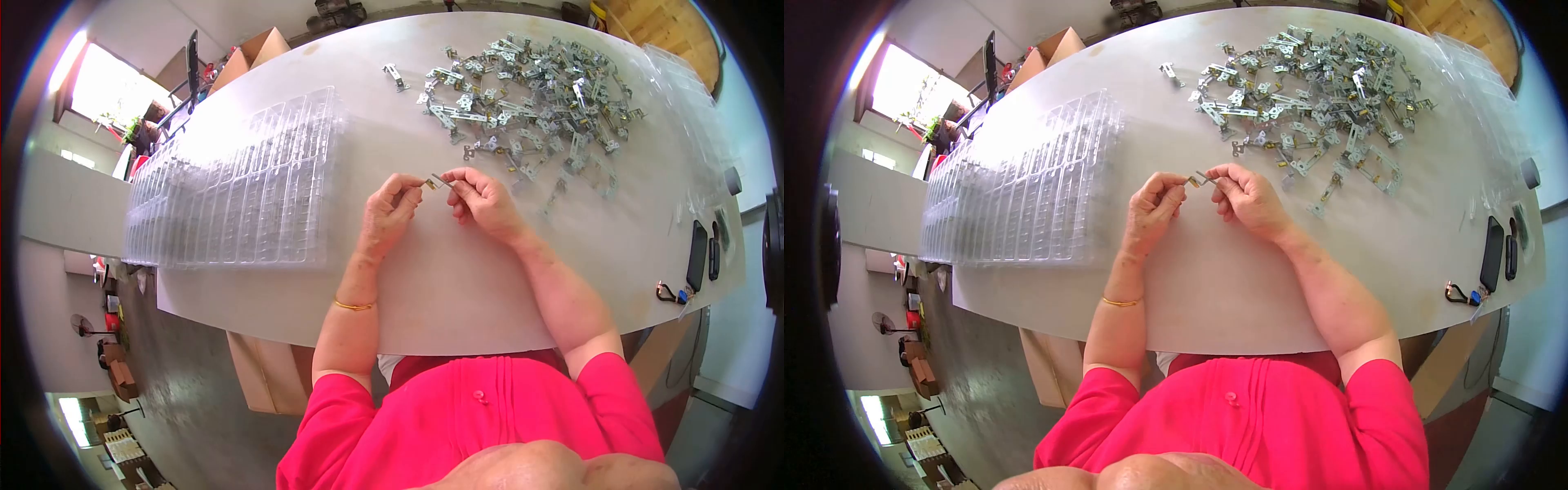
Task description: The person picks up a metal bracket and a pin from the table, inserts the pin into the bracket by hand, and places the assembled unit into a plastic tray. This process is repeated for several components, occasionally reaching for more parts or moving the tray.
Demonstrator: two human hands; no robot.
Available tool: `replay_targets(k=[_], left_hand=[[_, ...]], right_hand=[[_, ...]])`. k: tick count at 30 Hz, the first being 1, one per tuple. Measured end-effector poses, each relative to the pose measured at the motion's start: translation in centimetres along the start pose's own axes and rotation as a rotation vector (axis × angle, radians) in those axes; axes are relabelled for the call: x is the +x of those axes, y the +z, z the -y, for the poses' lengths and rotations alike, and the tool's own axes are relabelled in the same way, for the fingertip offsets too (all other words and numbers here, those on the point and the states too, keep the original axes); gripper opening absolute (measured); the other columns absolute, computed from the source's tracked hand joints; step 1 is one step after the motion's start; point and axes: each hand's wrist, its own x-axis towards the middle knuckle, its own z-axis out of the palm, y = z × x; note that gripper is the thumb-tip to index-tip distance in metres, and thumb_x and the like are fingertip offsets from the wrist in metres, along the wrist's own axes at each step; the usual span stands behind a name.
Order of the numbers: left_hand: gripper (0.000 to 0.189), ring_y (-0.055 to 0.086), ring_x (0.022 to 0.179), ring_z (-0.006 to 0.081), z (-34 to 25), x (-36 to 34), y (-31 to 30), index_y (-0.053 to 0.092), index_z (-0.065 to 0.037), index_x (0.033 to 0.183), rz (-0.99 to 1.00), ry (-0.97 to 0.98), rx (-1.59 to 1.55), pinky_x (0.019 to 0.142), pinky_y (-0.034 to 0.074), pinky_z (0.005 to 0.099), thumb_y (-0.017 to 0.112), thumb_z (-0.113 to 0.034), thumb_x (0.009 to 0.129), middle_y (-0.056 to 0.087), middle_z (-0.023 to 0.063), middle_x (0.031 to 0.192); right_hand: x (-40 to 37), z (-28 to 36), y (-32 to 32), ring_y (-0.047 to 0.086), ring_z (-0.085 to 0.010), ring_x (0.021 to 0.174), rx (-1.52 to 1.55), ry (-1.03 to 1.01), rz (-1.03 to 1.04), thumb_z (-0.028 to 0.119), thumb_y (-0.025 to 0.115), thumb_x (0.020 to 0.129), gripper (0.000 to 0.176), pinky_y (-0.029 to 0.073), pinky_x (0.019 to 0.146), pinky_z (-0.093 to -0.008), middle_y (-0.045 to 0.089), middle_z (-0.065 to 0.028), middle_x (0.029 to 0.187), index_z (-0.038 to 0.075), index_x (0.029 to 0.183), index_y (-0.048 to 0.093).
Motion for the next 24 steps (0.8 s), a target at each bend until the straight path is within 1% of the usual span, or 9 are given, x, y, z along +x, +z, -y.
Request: replay_targets(k=[4,8,13,14,15,17,18,21,24], left_hand=[[0.009,0.049,0.068,0.0037,-0.2,-0.1,-0.1,0.066,-0.004,0.103,0.037,-0.017,0.014,0.059,0.043,0.0211,0.061,-0.007,0.096,0.058,-0.0035,0.077],[0.010,0.049,0.064,0.0031,0.4,0.1,-0.3,0.067,-0.005,0.104,0.055,0.011,0.034,0.056,0.040,0.0193,0.060,-0.009,0.097,0.059,-0.0029,0.077],[0.011,0.048,0.064,0.0028,0.6,-0.1,-0.3,0.067,-0.005,0.103,0.057,0.054,0.071,0.056,0.040,0.0198,0.058,-0.008,0.097,0.060,-0.0023,0.078],[0.011,0.048,0.064,0.0028,0.4,0.0,-0.2,0.067,-0.005,0.103,0.067,0.052,0.061,0.057,0.040,0.0198,0.058,-0.008,0.097,0.061,-0.0022,0.078],[0.011,0.048,0.064,0.0028,0.2,-0.1,-0.1,0.067,-0.005,0.103,0.058,0.073,0.059,0.057,0.040,0.0198,0.058,-0.008,0.097,0.061,-0.0022,0.078],[0.012,0.047,0.065,0.0028,-0.2,-0.3,0.1,0.067,-0.005,0.103,0.112,0.057,0.090,0.058,0.040,0.0198,0.057,-0.007,0.097,0.061,-0.0024,0.079],[0.012,0.049,0.068,0.0032,-0.2,-0.3,0.1,0.067,-0.005,0.103,0.116,0.069,0.113,0.060,0.041,0.0199,0.058,-0.007,0.096,0.062,-0.0020,0.079],[0.011,0.052,0.071,0.0039,0.1,-0.3,0.1,0.067,-0.005,0.102,0.119,0.124,0.138,0.062,0.044,0.0210,0.059,-0.007,0.095,0.063,-0.0012,0.080],[0.010,0.053,0.071,0.0057,0.6,-0.4,0.4,0.067,-0.004,0.100,0.112,0.083,0.114,0.063,0.045,0.0235,0.061,-0.009,0.094,0.062,-0.0004,0.078]], right_hand=[[0.3,0.2,-1.0,0.060,-0.0083,0.070,0.056,0.040,0.123,0.011,0.045,0.104,0.025,0.053,0.061,-0.0249,0.063,-0.0029,0.086,0.001,0.121,0.060],[0.4,0.5,-1.5,0.062,-0.0090,0.071,0.018,0.029,0.169,0.012,0.045,0.104,0.025,0.054,0.063,-0.0259,0.064,-0.0039,0.087,0.001,0.121,0.060],[0.5,0.4,-2.3,0.064,-0.0116,0.074,0.221,0.152,0.233,0.019,0.051,0.103,0.026,0.054,0.067,-0.0285,0.066,-0.0045,0.088,0.002,0.120,0.061],[0.4,0.5,-2.3,0.064,-0.0128,0.075,0.226,0.152,0.240,0.022,0.053,0.102,0.026,0.054,0.068,-0.0293,0.066,-0.0052,0.088,0.002,0.115,0.063],[0.4,0.7,-2.2,0.064,-0.0128,0.075,0.211,0.135,0.246,0.022,0.053,0.102,0.026,0.054,0.068,-0.0293,0.066,-0.0052,0.088,0.002,0.115,0.063],[0.3,1.0,-1.8,0.063,-0.0131,0.075,0.115,0.143,0.219,0.020,0.053,0.102,0.020,0.055,0.069,-0.0296,0.065,-0.0053,0.088,0.002,0.107,0.061],[0.2,1.2,-1.7,0.063,-0.0122,0.077,0.124,0.140,0.214,0.021,0.058,0.100,0.018,0.053,0.070,-0.0285,0.066,-0.0044,0.087,0.004,0.103,0.063],[0.6,0.4,-2.0,0.063,-0.0120,0.078,0.105,0.074,0.252,0.019,0.059,0.100,0.015,0.052,0.073,-0.0284,0.066,-0.0040,0.088,0.005,0.100,0.063],[0.5,0.4,-1.9,0.063,-0.0122,0.079,0.114,0.088,0.230,0.018,0.058,0.099,0.013,0.052,0.076,-0.0284,0.066,-0.0041,0.087,0.005,0.097,0.062]])
